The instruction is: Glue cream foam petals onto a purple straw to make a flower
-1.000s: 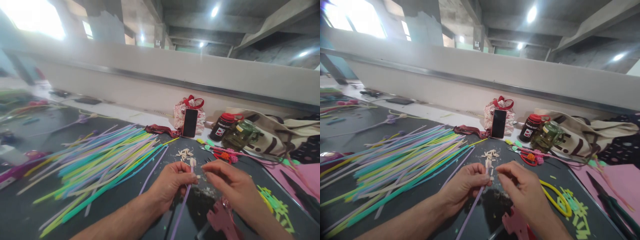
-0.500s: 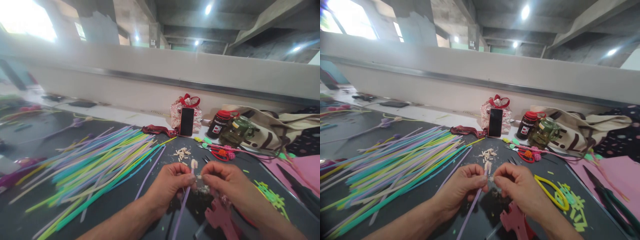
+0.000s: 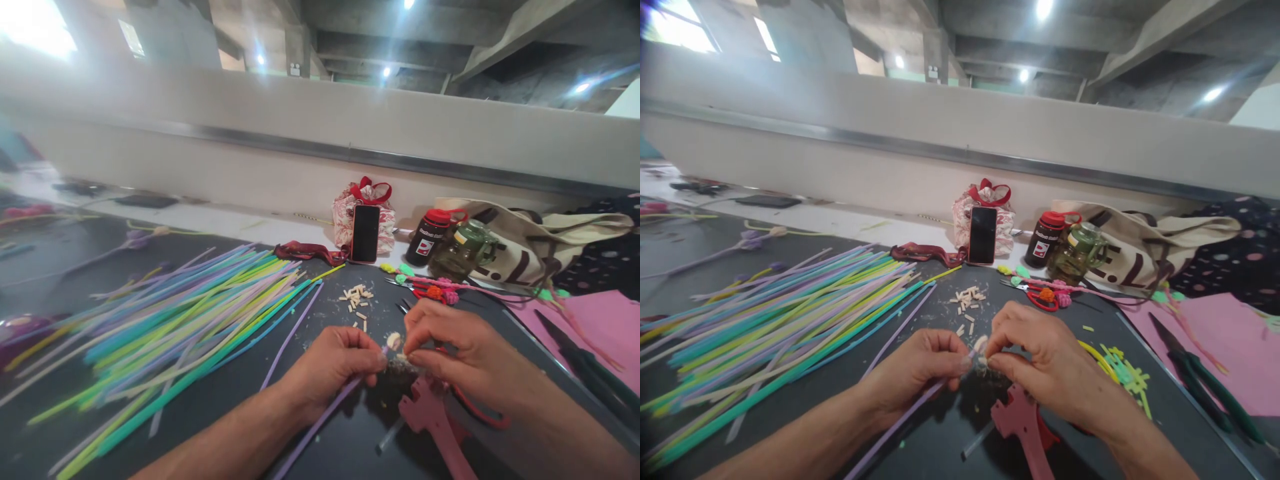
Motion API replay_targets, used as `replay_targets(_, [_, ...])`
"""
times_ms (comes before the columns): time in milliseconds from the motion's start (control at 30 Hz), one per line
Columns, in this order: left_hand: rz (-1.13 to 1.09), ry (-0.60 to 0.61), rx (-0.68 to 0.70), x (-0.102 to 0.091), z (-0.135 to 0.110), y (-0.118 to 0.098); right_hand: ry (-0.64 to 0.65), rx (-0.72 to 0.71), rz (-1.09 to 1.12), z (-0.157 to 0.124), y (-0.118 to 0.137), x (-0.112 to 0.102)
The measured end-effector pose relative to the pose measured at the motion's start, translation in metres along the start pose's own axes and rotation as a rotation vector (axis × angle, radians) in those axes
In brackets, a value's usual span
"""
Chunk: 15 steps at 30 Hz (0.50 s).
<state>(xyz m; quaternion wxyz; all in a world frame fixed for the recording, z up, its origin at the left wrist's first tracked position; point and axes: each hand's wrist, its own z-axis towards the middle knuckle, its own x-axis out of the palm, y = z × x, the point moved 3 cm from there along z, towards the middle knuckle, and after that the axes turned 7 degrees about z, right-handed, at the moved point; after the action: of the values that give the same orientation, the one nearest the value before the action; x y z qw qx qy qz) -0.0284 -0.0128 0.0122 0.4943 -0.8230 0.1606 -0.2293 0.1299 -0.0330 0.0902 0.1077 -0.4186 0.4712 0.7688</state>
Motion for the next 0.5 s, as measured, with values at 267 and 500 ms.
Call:
replay_targets(267, [0.015, -0.005, -0.008, -0.0007, 0.0009, 0.0033, -0.041, -0.009, -0.104, 0.0009, 0.0022, 0.0045])
replay_targets(500, [0.03, -0.024, -0.026, 0.0016, -0.0018, -0.0009, -0.046, -0.002, -0.171, -0.0001, 0.0025, 0.0057])
